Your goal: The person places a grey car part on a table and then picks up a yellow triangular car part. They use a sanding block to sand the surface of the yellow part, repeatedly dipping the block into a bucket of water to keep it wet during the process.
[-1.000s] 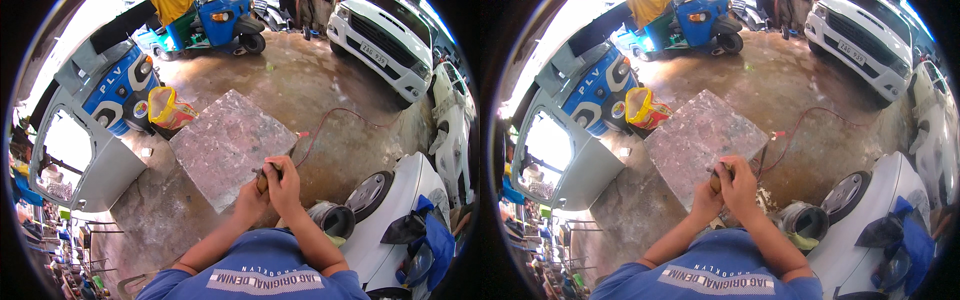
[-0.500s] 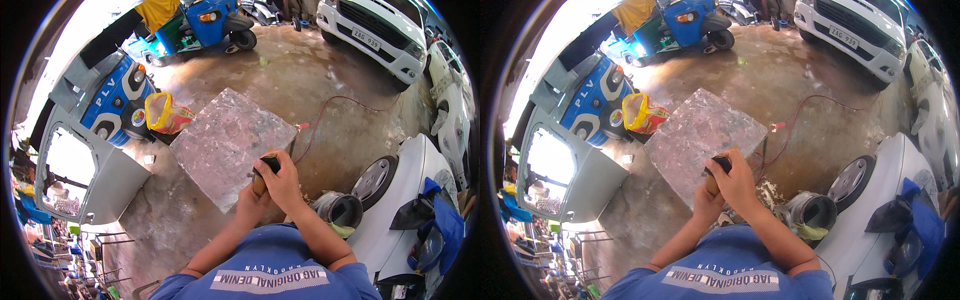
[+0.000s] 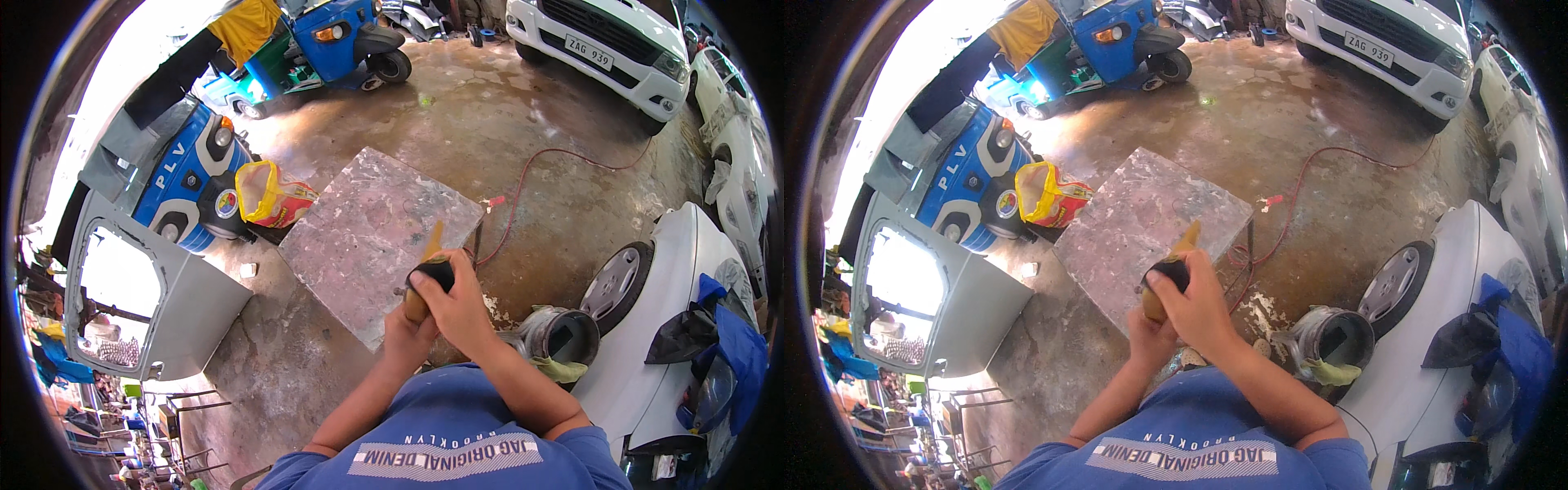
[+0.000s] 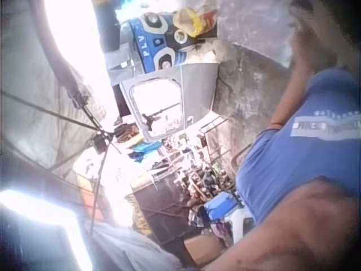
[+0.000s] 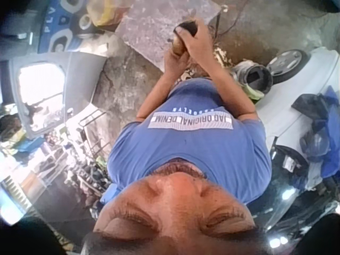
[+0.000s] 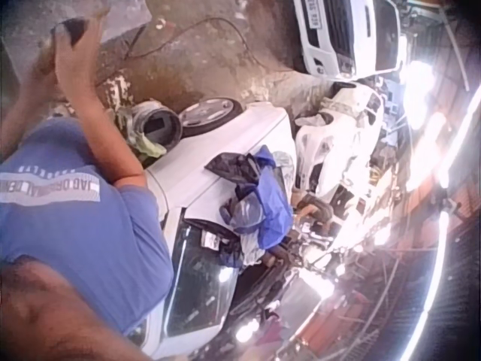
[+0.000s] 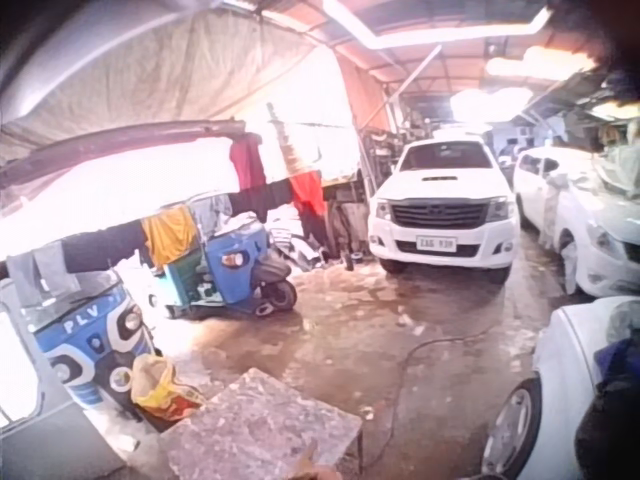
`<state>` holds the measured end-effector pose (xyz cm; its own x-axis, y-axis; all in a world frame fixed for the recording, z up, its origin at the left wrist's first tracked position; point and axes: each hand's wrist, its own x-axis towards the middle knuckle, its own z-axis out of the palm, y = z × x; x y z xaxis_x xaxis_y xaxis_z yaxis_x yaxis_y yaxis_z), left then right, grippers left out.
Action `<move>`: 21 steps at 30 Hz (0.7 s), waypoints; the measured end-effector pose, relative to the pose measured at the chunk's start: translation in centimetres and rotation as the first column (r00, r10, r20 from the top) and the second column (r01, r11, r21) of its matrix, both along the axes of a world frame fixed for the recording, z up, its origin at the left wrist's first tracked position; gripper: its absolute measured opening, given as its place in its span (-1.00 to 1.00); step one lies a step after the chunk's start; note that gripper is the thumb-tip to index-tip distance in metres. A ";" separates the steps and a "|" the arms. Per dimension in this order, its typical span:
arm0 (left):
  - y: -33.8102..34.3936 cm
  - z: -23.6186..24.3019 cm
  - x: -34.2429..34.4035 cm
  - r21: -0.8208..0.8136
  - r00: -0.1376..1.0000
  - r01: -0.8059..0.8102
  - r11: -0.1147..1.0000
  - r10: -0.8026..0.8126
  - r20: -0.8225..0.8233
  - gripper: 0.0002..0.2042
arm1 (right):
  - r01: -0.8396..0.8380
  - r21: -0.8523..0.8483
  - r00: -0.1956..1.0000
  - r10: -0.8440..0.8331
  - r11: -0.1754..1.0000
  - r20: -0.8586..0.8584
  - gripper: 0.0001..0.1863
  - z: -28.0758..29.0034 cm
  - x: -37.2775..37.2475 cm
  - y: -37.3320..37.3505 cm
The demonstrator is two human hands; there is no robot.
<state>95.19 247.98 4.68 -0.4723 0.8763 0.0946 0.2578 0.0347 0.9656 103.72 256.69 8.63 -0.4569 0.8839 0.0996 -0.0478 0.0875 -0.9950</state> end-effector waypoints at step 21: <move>-0.2 0.5 0.5 -0.035 0.998 -0.040 0.999 0.039 -0.040 -0.90 | 0.035 0.017 0.999 -0.034 0.999 -0.028 -0.68 -0.1 0.1 0.2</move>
